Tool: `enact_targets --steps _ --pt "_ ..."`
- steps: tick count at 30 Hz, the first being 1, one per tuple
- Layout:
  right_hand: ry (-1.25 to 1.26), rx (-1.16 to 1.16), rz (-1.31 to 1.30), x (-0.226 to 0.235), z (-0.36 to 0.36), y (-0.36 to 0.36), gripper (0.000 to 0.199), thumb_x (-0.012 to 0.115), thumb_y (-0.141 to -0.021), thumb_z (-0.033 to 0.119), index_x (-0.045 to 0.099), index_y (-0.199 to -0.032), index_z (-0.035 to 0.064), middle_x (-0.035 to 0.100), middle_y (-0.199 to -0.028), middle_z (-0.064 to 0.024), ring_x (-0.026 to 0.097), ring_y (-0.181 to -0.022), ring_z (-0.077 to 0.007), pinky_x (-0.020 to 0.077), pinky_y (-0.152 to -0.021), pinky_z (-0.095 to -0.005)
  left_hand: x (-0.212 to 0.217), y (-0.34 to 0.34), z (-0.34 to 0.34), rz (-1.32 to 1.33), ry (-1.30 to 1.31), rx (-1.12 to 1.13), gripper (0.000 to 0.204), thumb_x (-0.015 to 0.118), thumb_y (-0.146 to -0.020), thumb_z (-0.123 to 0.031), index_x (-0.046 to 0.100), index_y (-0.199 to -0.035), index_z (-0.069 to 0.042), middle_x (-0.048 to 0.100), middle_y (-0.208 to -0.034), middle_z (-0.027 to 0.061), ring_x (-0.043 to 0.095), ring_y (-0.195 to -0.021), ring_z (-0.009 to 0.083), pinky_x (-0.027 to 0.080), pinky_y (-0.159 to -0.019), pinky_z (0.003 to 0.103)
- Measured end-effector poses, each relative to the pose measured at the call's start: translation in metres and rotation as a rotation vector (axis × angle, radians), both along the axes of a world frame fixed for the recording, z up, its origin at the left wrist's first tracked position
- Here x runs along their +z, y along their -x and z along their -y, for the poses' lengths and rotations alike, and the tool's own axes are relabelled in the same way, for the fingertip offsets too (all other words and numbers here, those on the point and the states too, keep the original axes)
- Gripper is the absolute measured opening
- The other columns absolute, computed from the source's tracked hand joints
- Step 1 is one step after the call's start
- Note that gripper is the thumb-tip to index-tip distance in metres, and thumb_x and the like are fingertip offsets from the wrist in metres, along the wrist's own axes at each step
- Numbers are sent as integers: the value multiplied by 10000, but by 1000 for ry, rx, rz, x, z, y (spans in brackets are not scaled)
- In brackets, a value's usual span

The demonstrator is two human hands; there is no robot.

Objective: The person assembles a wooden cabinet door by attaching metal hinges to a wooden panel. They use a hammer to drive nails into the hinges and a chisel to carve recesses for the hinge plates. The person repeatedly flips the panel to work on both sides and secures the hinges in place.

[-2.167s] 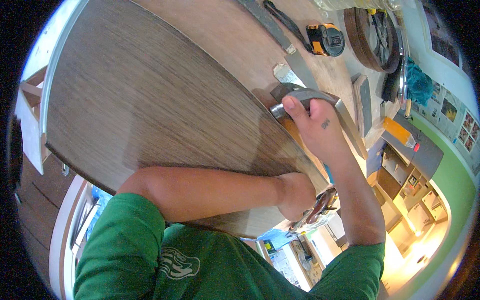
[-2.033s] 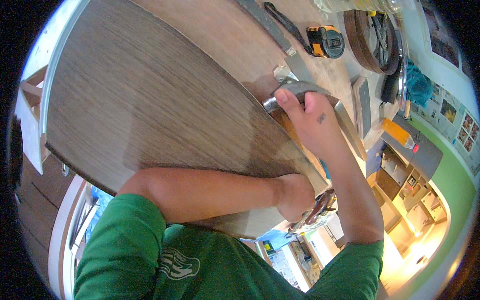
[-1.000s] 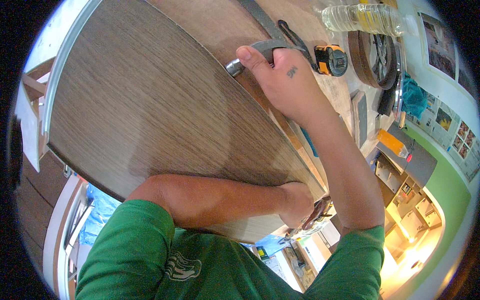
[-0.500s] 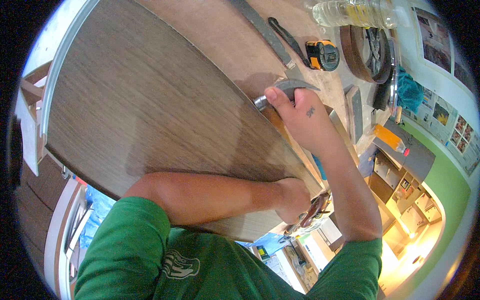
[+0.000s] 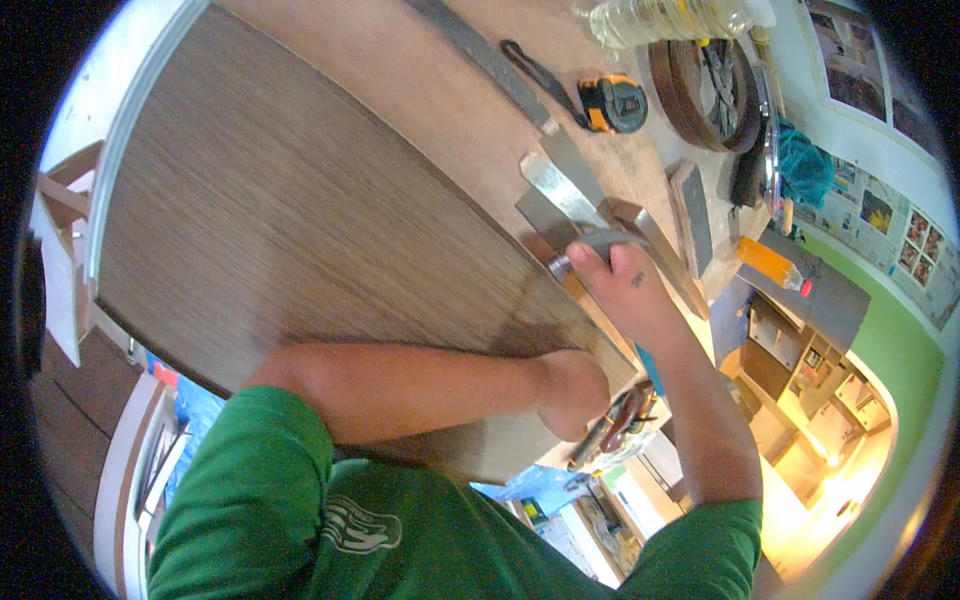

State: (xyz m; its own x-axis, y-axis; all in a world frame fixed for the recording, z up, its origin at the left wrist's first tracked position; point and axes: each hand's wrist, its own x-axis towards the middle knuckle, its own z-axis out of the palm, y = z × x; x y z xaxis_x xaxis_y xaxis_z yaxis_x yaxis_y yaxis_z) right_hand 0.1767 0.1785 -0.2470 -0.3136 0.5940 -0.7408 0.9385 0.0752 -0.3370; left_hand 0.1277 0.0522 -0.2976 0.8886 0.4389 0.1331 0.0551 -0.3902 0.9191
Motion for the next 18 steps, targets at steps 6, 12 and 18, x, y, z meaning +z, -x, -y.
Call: enact_targets --steps 6,12,18 --pt "95 -408 -56 28 -3 -2 316 628 -1057 346 690 -1148 49 526 -729 43 524 -658 -75 432 -582 -258 1 0 0 -44 24 4 349 666 -797 -344 800 -925 -48 770 -971 185 738 -951 347 568 -837 469" --pt "-69 -382 -260 42 -16 27 287 606 -1068 291 665 -1220 54 517 -733 48 465 -605 -55 389 -547 -235 -4 -9 1 14 16 31 369 676 -775 -347 797 -913 -26 762 -961 217 733 -957 387 570 -862 491" --pt "72 -317 -333 32 -27 81 281 524 -1103 303 617 -1185 51 466 -722 54 374 -538 -20 273 -471 -188 -4 -10 2 7 24 46 378 658 -756 -331 793 -906 -13 752 -950 238 727 -947 420 574 -852 527"
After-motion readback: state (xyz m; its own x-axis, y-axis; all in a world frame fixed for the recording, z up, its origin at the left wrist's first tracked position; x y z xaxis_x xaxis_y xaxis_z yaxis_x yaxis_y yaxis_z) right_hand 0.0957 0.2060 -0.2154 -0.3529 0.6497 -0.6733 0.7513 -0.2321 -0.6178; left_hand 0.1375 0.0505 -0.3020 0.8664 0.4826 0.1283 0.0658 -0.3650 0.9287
